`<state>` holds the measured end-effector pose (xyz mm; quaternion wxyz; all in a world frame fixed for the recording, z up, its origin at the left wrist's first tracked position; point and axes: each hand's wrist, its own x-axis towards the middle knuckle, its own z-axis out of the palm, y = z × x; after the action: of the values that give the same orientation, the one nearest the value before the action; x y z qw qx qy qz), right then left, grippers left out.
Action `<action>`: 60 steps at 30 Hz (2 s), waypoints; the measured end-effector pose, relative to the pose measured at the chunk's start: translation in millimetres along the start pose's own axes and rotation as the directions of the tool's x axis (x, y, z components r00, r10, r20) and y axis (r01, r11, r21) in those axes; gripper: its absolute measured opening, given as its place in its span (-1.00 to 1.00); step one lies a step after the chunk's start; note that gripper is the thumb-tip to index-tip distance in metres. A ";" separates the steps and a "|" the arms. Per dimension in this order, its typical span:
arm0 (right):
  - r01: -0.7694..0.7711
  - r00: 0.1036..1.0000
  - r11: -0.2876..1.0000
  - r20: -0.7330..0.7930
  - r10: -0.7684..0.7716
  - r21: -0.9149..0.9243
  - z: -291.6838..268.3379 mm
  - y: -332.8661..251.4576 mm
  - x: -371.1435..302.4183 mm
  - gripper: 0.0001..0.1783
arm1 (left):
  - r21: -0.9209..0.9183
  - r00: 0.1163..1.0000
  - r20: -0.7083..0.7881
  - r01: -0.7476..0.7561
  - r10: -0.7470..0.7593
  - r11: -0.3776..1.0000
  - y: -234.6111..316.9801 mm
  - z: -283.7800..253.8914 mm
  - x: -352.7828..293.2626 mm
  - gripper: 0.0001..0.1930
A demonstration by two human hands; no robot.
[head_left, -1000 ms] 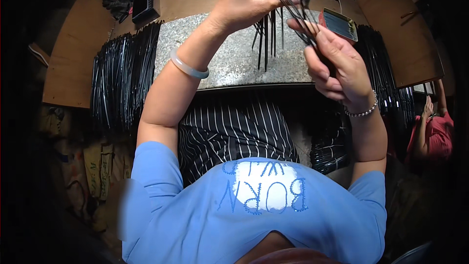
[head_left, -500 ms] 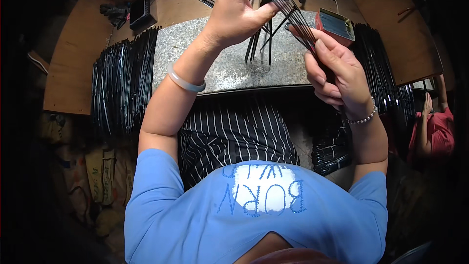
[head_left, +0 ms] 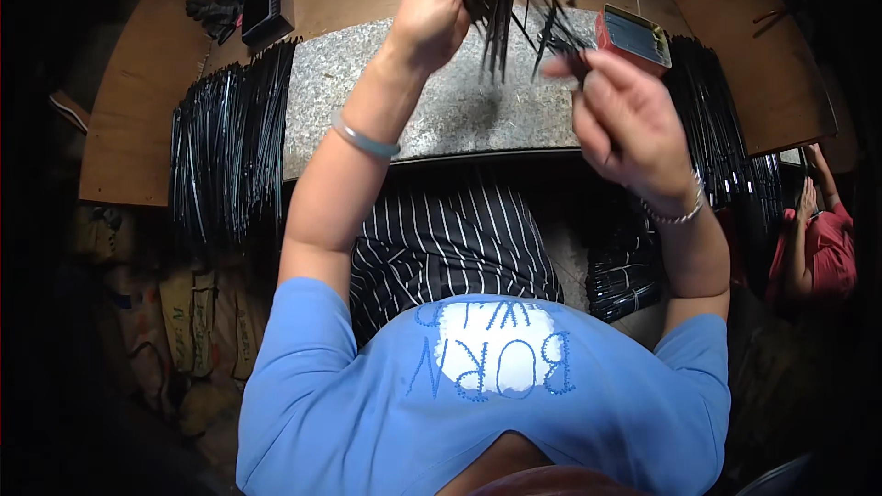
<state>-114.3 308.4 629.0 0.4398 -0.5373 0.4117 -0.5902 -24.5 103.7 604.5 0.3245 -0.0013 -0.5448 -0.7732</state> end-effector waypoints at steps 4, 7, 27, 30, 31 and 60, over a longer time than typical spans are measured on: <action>-0.063 0.992 0.919 -0.123 0.016 -0.389 3.6 79.7 -59.5 -0.78 | 0.329 0.973 0.165 -0.209 0.162 0.921 -8.4 3.6 -1.3 -0.74; -0.146 0.976 0.793 -0.215 0.019 -0.592 0.4 163.0 -88.4 -0.82 | 0.450 0.970 0.214 -0.200 0.112 0.871 -39.7 0.6 -16.7 -0.80; 0.137 0.969 0.628 -0.027 -0.244 -0.766 -46.9 153.1 46.2 -0.76 | 0.835 0.939 0.215 -0.320 0.270 0.448 -54.8 -30.9 -75.7 -0.71; 0.023 1.000 0.753 0.031 -0.003 -0.657 -41.1 139.7 51.9 -0.81 | 0.846 0.915 0.251 -0.365 0.315 0.388 -59.0 -37.5 -75.3 -0.70; 0.021 1.000 0.753 0.030 -0.002 -0.658 -42.1 140.8 52.4 -0.81 | 0.845 0.916 0.251 -0.365 0.315 0.390 -59.4 -36.2 -73.9 -0.70; -0.275 0.922 0.655 -0.386 -0.028 -0.704 -114.2 74.1 28.2 -0.74 | 0.749 0.849 0.449 -0.527 0.278 0.401 -67.1 -13.3 -72.0 -0.42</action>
<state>-223.3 262.5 556.1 0.1365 -0.5212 0.7269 -0.4259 3.3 141.6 517.0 0.3879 -0.0729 -0.8707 -0.2934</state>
